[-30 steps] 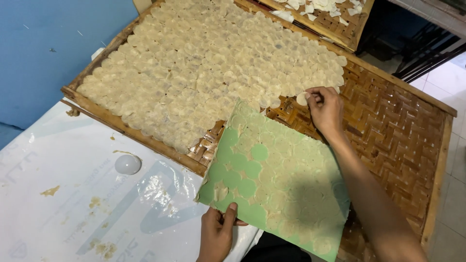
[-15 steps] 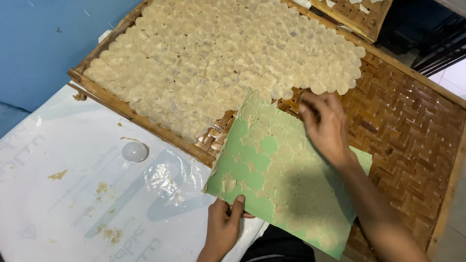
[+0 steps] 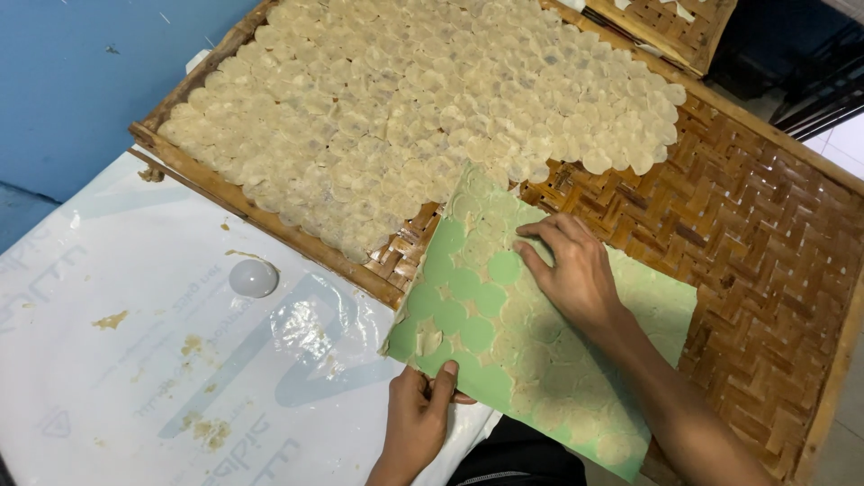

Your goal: Cutting dough into small circular shapes and placing them on a drying tray.

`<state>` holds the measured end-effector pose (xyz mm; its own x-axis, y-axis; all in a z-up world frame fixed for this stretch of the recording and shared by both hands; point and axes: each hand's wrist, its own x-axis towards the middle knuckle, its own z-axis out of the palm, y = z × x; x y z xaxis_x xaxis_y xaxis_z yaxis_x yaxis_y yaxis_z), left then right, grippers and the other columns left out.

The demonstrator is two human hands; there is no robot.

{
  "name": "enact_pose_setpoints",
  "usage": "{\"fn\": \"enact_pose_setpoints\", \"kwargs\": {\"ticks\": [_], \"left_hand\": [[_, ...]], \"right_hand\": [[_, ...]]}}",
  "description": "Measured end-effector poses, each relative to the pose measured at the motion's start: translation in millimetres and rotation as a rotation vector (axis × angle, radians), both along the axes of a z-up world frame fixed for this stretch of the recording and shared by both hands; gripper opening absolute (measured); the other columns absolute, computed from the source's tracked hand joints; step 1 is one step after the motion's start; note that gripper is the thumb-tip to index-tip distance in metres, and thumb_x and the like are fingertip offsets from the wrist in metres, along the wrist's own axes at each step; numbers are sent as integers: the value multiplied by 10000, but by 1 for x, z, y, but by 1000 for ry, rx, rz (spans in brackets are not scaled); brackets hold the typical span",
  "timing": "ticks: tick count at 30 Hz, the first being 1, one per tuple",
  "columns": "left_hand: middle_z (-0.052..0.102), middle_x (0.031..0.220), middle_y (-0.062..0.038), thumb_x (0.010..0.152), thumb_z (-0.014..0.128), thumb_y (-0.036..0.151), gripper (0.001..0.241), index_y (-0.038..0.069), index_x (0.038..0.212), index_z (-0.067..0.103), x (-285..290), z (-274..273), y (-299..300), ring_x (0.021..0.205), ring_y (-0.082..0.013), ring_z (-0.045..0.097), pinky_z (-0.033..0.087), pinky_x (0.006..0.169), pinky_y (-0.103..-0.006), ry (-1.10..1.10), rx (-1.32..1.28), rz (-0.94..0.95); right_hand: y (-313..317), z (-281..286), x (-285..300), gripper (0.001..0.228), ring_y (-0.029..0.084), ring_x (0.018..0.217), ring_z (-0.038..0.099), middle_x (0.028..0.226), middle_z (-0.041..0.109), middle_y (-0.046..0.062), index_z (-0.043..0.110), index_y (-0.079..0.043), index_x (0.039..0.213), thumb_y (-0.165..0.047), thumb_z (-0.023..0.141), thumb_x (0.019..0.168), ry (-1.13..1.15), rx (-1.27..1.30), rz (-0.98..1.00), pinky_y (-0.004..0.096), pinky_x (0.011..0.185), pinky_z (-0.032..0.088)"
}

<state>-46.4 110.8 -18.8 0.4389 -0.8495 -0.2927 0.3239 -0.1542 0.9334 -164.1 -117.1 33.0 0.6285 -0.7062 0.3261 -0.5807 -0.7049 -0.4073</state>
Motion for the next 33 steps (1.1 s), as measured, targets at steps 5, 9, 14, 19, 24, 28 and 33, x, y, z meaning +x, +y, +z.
{"fn": "enact_pose_setpoints", "kwargs": {"ticks": [5, 9, 14, 19, 24, 28, 33], "left_hand": [[705, 693, -141, 963, 604, 101, 215, -105, 924, 652, 1, 0, 0, 579, -197, 726, 688, 605, -311, 5, -14, 2], [709, 674, -139, 959, 618, 101, 207, -101, 934, 655, -1, -3, 0, 573, -209, 763, 688, 583, -302, 0, 12, 6], [608, 576, -85, 962, 645, 118, 215, -89, 903, 644, -2, -12, -2, 529, -187, 717, 702, 578, -315, -7, 20, 41], [770, 804, -210, 938, 608, 69, 252, -136, 1077, 652, -5, -15, -2, 601, -224, 746, 708, 584, -307, 71, 0, 42], [778, 738, -197, 930, 610, 64, 248, -139, 1062, 664, -3, -8, -3, 564, -216, 764, 706, 575, -292, 41, 11, 53], [764, 712, -171, 934, 620, 78, 243, -132, 1046, 671, -3, -17, -2, 542, -193, 729, 720, 557, -293, -18, -62, 29], [800, 790, -229, 911, 619, 34, 322, -143, 1179, 649, -5, -40, -5, 577, -241, 782, 717, 538, -309, 71, -126, 60]], "right_hand": [[3, 0, 0, 165, 228, 787, 651, 932, 692, 89, 747, 5, 1034, -93, 733, 902, -73, 21, 32, 347, 731, 526], [1, -7, -2, 173, 208, 833, 647, 960, 684, 63, 774, -37, 1010, -151, 765, 881, 16, -6, 52, 348, 732, 537], [0, -1, 3, 154, 216, 810, 649, 965, 715, 71, 753, -10, 1038, -55, 709, 897, -22, -57, 59, 345, 722, 529], [7, -1, 1, 203, 184, 773, 667, 967, 724, 25, 777, -64, 1037, -193, 745, 883, 63, 25, 29, 341, 684, 542], [10, 6, 5, 194, 191, 769, 684, 955, 738, 43, 760, -43, 1057, -152, 698, 910, 72, -91, 55, 340, 663, 557], [9, -7, 0, 184, 190, 798, 686, 949, 718, 47, 767, -62, 1041, -180, 706, 914, 105, -101, 54, 337, 635, 583], [8, -11, 1, 151, 183, 776, 684, 939, 722, 39, 768, -54, 1009, -123, 712, 887, 68, -165, 43, 333, 636, 570]]}}
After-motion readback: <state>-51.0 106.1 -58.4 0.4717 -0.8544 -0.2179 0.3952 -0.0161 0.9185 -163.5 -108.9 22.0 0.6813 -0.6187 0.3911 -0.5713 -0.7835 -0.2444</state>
